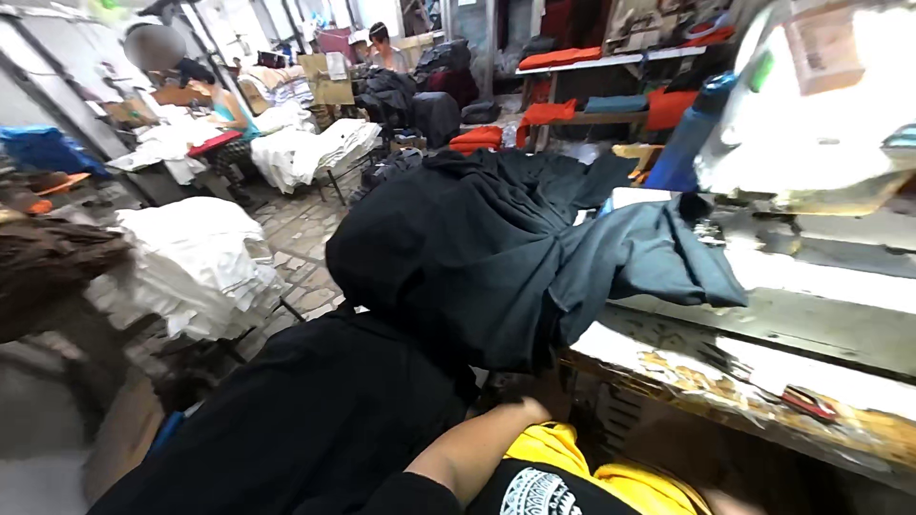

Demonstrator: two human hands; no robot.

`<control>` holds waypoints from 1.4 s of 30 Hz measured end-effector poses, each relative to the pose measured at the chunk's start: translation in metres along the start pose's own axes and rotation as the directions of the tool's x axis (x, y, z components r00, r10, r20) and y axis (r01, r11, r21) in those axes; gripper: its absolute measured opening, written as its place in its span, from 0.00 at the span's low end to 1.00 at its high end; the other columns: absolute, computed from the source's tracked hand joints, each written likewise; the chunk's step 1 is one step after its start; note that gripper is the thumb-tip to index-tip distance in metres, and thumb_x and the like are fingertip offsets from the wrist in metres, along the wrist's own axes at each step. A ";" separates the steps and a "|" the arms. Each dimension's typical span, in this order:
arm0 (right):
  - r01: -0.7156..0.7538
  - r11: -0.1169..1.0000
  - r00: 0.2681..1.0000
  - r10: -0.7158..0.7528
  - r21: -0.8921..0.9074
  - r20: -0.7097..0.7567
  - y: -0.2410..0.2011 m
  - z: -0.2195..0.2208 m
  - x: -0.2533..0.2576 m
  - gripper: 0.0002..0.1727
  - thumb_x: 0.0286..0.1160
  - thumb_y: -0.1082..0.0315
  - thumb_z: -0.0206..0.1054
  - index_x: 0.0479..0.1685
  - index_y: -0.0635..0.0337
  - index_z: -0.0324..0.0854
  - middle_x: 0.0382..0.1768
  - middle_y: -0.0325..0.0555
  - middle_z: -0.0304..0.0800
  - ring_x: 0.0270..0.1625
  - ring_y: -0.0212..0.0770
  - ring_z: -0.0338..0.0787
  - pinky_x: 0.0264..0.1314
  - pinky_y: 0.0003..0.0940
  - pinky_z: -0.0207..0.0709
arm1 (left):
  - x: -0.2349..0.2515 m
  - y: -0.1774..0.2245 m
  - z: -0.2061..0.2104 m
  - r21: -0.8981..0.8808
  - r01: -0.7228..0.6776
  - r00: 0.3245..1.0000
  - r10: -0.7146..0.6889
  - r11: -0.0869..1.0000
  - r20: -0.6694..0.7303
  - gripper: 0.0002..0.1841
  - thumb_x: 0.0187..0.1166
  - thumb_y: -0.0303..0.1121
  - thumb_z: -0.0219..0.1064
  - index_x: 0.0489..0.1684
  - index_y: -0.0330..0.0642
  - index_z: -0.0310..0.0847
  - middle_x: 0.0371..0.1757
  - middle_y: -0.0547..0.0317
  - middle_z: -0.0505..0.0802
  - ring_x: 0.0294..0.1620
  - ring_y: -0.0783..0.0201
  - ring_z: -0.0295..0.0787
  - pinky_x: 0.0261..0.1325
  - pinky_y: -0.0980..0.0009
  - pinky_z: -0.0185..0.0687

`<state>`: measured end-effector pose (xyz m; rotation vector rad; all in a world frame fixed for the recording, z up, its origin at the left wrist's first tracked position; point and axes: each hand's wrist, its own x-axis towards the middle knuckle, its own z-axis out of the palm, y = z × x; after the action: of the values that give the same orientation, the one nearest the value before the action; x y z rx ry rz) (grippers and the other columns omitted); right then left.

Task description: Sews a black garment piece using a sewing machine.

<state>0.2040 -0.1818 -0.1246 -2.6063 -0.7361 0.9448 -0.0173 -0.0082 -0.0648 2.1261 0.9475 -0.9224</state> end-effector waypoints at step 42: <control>0.707 0.093 0.624 -0.547 0.701 -0.558 -0.179 -0.157 -0.075 0.12 0.80 0.78 0.62 0.58 0.67 0.79 0.26 0.36 0.92 0.20 0.30 0.91 0.22 0.23 0.88 | -0.102 0.073 -0.224 0.786 -0.357 -0.456 0.640 0.505 -0.618 0.07 0.78 0.28 0.68 0.41 0.38 0.93 0.44 0.49 0.94 0.57 0.53 0.87 0.70 0.57 0.71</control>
<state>0.1921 -0.0858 0.1052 -1.1183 -0.8603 0.5401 0.0665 0.0848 0.1599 2.7202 -0.0773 1.5799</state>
